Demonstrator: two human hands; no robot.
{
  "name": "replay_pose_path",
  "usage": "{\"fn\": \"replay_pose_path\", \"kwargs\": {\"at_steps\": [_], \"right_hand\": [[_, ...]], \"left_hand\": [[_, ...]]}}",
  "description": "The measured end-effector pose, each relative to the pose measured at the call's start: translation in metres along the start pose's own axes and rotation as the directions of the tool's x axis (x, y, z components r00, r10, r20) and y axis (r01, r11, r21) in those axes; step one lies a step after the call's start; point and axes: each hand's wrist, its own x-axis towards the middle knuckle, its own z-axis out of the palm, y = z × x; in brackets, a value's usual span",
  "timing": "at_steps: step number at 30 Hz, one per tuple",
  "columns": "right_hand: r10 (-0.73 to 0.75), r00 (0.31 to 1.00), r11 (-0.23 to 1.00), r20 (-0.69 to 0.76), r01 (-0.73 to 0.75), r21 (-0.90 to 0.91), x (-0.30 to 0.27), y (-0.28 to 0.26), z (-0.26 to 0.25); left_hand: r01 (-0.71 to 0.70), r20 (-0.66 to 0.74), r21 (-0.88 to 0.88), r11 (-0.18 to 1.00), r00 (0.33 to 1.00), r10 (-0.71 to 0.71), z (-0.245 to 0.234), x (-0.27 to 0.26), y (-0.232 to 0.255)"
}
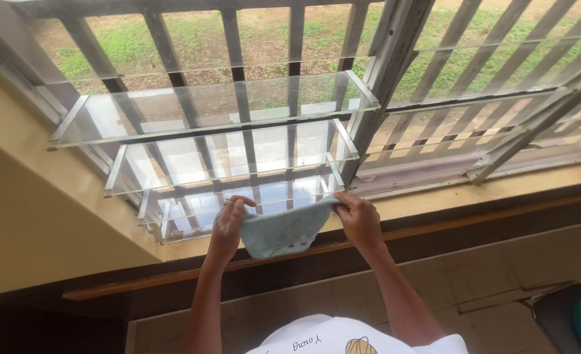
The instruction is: Cleaning glass window louvers with a cloth and soapy water.
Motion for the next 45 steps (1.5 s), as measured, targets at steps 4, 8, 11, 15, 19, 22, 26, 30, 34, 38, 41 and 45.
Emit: {"fn": "replay_pose_path", "kwargs": {"at_steps": [4, 8, 11, 15, 19, 22, 26, 30, 34, 38, 41, 45], "right_hand": [[0.213, 0.973, 0.921, 0.085, -0.229, 0.314, 0.016, 0.033, 0.014], [0.234, 0.951, 0.559, 0.204, -0.303, 0.771, 0.029, 0.026, 0.021], [0.149, 0.982, 0.491, 0.118, -0.177, 0.853, 0.041, 0.055, 0.059], [0.055, 0.998, 0.794, 0.013, -0.051, 0.606, 0.05, 0.051, 0.096], [0.029, 0.999, 0.98, 0.025, -0.033, 0.194, 0.062, 0.037, 0.145], [0.04, 0.985, 0.972, 0.167, 0.001, -0.236, 0.069, -0.006, 0.148], [0.235, 0.929, 0.818, 0.287, -0.03, -0.574, 0.092, 0.007, 0.166], [0.305, 0.858, 0.787, 0.413, 0.017, -0.616, 0.116, 0.006, 0.159], [0.199, 0.903, 0.828, 0.381, 0.054, -0.559, 0.138, 0.028, 0.182], [0.096, 0.95, 0.872, 0.298, 0.065, -0.486, 0.135, -0.02, 0.194], [0.074, 0.944, 0.874, 0.321, 0.094, -0.477, 0.137, -0.016, 0.241], [0.023, 0.907, 0.856, 0.421, 0.199, -0.476, 0.137, -0.031, 0.294]], "left_hand": [[-0.184, 0.065, 0.067, 0.981, 0.982, 0.18, 0.004, 0.001, 0.034], [-0.295, -0.051, 0.439, 0.848, 0.935, 0.352, 0.011, 0.008, 0.035], [-0.16, -0.183, 0.659, 0.735, 0.913, 0.364, 0.016, 0.016, 0.039], [-0.003, -0.321, 0.46, 0.888, 0.932, 0.169, 0.015, 0.036, -0.001], [-0.134, -0.245, 0.334, 0.933, 0.944, 0.223, 0.012, 0.053, -0.048], [-0.198, -0.184, 0.385, 0.901, 0.941, 0.285, 0.001, 0.055, -0.036], [-0.126, -0.253, 0.591, 0.797, 0.909, 0.332, -0.034, 0.055, -0.04], [-0.041, -0.298, 0.644, 0.764, 0.906, 0.301, -0.077, 0.051, -0.058], [-0.035, -0.286, 0.676, 0.736, 0.908, 0.306, -0.1, 0.047, -0.058], [-0.044, -0.256, 0.667, 0.744, 0.924, 0.284, -0.115, 0.044, -0.06], [0.037, -0.25, 0.704, 0.709, 0.948, 0.198, -0.121, 0.048, -0.079], [0.152, -0.292, 0.772, 0.617, 0.948, 0.131, -0.121, 0.059, -0.119]]}}
